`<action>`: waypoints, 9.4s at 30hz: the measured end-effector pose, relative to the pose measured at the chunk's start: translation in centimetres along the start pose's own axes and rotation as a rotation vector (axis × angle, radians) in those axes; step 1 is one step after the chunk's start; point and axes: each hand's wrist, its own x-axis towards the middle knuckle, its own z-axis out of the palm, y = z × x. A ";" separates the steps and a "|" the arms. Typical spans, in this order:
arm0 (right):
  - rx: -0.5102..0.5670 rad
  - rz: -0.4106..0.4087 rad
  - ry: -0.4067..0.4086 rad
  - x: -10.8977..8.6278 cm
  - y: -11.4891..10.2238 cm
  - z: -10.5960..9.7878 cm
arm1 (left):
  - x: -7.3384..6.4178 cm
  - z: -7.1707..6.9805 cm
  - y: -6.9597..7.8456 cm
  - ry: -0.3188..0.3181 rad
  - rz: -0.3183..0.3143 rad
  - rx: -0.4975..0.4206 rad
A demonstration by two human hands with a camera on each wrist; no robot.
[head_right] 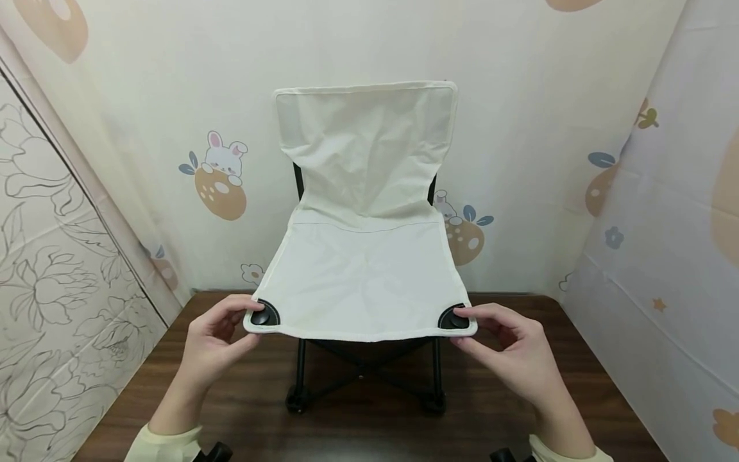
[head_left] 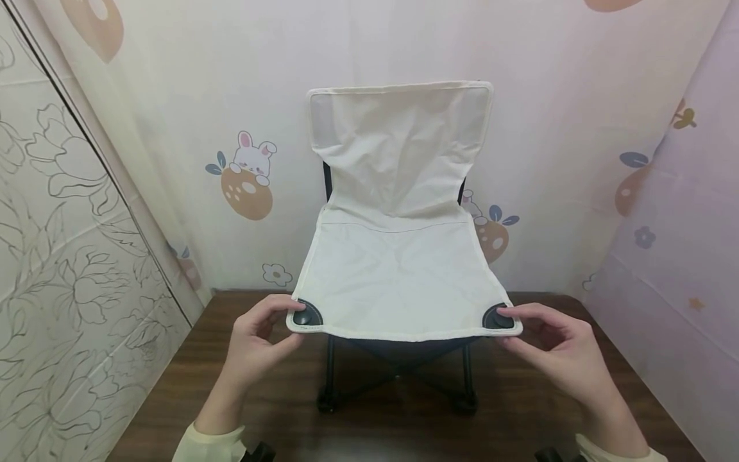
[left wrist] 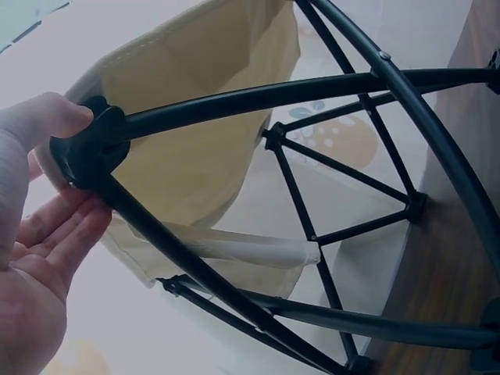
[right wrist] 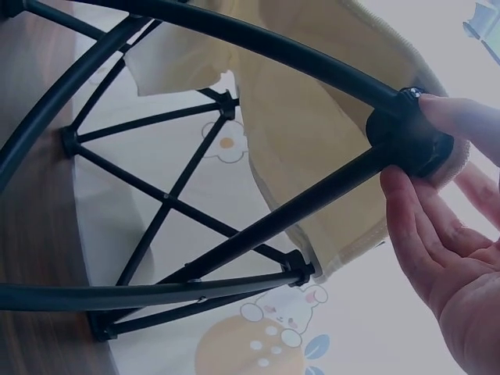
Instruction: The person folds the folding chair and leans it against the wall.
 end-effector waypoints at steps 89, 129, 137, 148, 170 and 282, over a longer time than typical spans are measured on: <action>-0.154 0.134 0.105 1.4 -1.5 1.9 | 1.8 0.3 0.8 0.024 -0.164 0.032; -0.107 0.107 0.123 2.4 -1.4 2.3 | 2.6 0.6 0.2 0.030 -0.137 0.027; -0.130 0.127 0.104 2.6 -1.5 2.2 | 2.8 0.7 0.1 0.041 -0.149 0.027; -0.093 0.103 0.134 2.8 -1.3 2.5 | 3.1 1.0 0.2 0.056 -0.136 0.019; -0.231 0.148 0.151 3.4 -1.7 2.9 | 3.7 1.7 0.2 0.062 -0.102 0.003; -0.185 0.128 0.170 4.6 -2.3 3.7 | 5.0 2.4 0.4 0.054 -0.103 -0.044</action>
